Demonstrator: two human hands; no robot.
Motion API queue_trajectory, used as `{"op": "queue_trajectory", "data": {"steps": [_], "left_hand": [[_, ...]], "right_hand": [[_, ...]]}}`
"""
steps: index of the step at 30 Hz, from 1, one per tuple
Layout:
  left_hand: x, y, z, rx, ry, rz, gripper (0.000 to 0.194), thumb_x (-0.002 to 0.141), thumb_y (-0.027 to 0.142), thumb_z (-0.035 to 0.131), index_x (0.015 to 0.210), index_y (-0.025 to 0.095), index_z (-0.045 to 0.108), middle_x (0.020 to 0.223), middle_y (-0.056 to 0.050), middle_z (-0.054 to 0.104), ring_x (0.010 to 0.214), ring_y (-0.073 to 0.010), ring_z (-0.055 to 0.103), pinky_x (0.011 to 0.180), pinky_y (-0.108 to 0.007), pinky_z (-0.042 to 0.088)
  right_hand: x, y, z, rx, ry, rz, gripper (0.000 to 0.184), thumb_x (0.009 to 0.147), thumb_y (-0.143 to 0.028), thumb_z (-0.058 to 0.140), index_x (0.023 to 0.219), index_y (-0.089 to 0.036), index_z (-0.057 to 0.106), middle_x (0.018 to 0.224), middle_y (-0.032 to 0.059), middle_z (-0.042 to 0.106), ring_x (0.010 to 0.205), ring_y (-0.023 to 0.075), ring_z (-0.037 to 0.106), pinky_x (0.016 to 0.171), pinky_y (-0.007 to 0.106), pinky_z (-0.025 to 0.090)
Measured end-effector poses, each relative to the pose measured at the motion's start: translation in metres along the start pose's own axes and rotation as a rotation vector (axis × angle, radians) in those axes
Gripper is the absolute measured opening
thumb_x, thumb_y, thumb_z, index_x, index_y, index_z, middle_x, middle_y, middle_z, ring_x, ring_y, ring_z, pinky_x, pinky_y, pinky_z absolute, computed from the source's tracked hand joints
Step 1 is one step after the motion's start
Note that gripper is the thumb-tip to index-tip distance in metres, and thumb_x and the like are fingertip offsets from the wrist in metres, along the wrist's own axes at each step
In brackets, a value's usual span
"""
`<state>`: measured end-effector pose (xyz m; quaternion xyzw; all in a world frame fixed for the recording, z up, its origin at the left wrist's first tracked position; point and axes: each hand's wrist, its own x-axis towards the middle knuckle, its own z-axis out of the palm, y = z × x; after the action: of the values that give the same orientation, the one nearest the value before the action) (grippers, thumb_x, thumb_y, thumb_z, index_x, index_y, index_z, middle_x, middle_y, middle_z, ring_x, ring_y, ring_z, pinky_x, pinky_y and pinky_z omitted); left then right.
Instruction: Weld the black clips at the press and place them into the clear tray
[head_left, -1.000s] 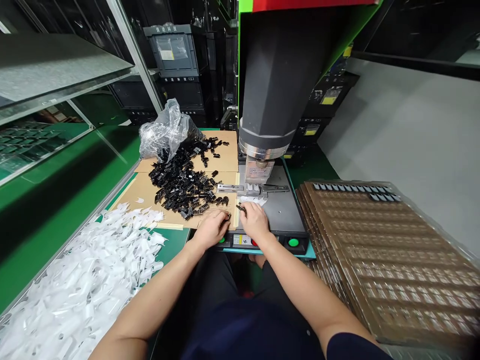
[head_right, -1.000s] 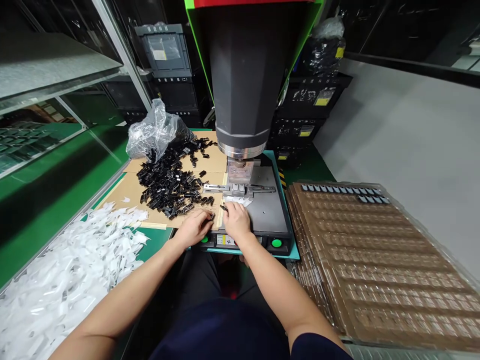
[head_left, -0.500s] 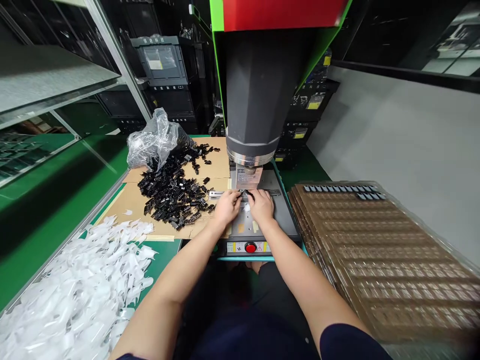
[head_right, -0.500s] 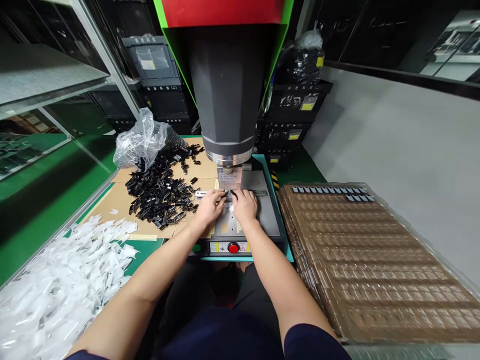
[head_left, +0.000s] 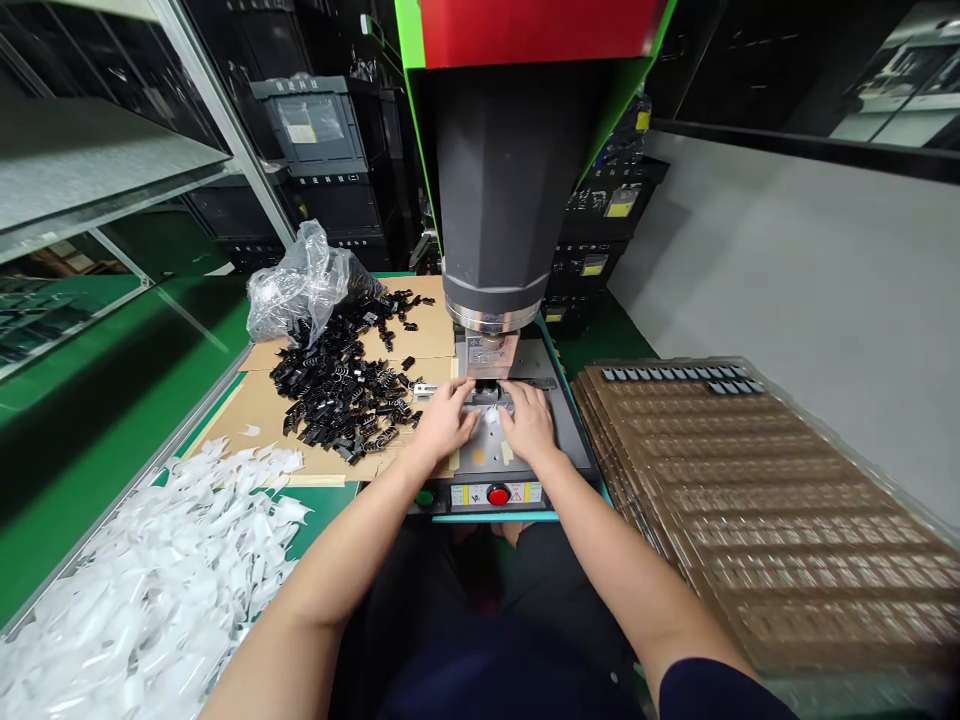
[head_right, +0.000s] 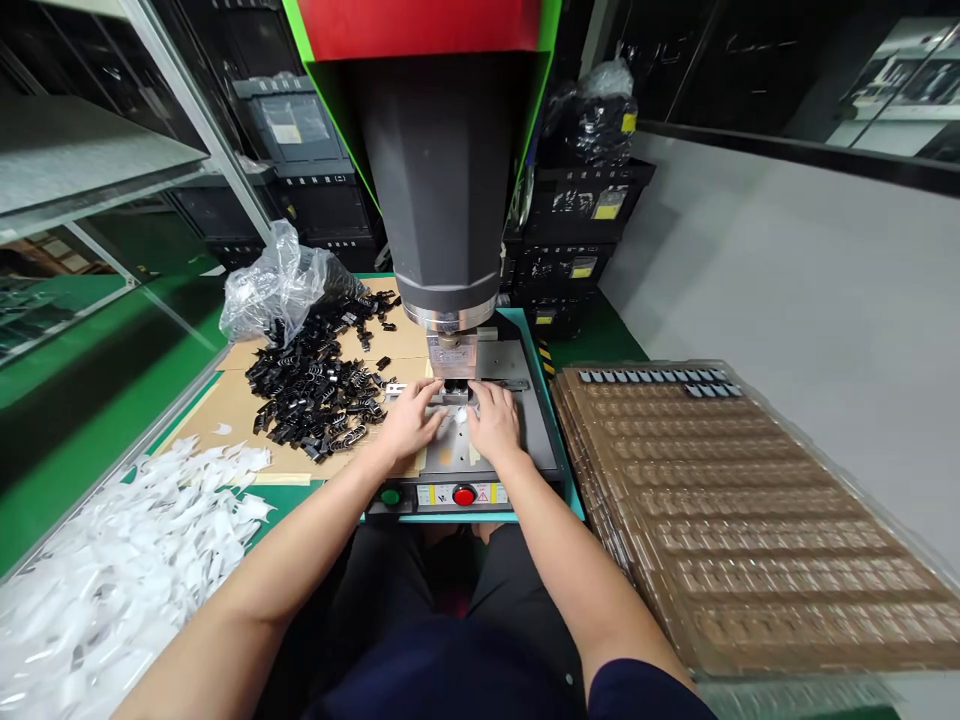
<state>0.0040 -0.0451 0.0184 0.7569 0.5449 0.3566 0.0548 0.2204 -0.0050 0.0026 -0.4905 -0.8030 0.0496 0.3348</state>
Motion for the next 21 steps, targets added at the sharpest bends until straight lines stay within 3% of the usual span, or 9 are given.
{"op": "queue_trajectory", "data": {"steps": [4,7,9,15,21], "left_hand": [[-0.069,0.008,-0.036,0.04,-0.18,0.045,0.046,0.103,0.037,0.064,0.148,0.024,0.059,0.148,-0.015,0.059,0.138,-0.0326,0.057,0.117,-0.051,0.051],[-0.119,0.004,-0.057,0.179,-0.343,0.049,0.057,0.099,0.033,0.068,0.155,0.027,0.055,0.156,-0.014,0.056,0.141,-0.0361,0.054,0.117,-0.056,0.049],[-0.139,-0.002,-0.063,0.272,-0.379,0.04,0.066,0.097,0.026,0.068,0.16,0.029,0.051,0.162,-0.014,0.052,0.143,-0.0381,0.052,0.117,-0.058,0.047],[-0.144,-0.015,-0.064,0.375,-0.357,0.001,0.069,0.096,0.031,0.071,0.162,0.034,0.051,0.164,-0.014,0.052,0.14,-0.0407,0.053,0.112,-0.058,0.047],[-0.142,-0.013,-0.062,0.367,-0.356,-0.022,0.069,0.095,0.031,0.072,0.161,0.032,0.053,0.161,-0.015,0.053,0.142,-0.0416,0.05,0.115,-0.06,0.044]], "right_hand": [[-0.062,0.037,-0.033,0.024,-0.023,-0.013,0.043,0.101,-0.026,0.055,0.142,-0.023,0.066,0.145,0.0114,0.066,0.138,0.0322,0.052,0.12,0.051,0.044],[-0.108,0.062,-0.058,-0.042,-0.123,0.013,0.048,0.101,-0.03,0.055,0.148,-0.027,0.063,0.155,0.0089,0.061,0.151,0.0348,0.044,0.123,0.057,0.039],[-0.129,0.074,-0.07,-0.075,-0.202,0.022,0.055,0.1,-0.03,0.056,0.154,-0.03,0.058,0.163,0.0069,0.054,0.157,0.036,0.038,0.123,0.06,0.038],[-0.144,0.086,-0.08,-0.148,-0.282,-0.015,0.065,0.098,-0.023,0.051,0.161,-0.04,0.05,0.171,0.0014,0.046,0.161,0.035,0.034,0.123,0.063,0.037],[-0.141,0.083,-0.076,-0.175,-0.243,-0.013,0.062,0.097,-0.024,0.055,0.157,-0.036,0.056,0.168,0.0029,0.051,0.16,0.0355,0.036,0.123,0.062,0.037]]}}
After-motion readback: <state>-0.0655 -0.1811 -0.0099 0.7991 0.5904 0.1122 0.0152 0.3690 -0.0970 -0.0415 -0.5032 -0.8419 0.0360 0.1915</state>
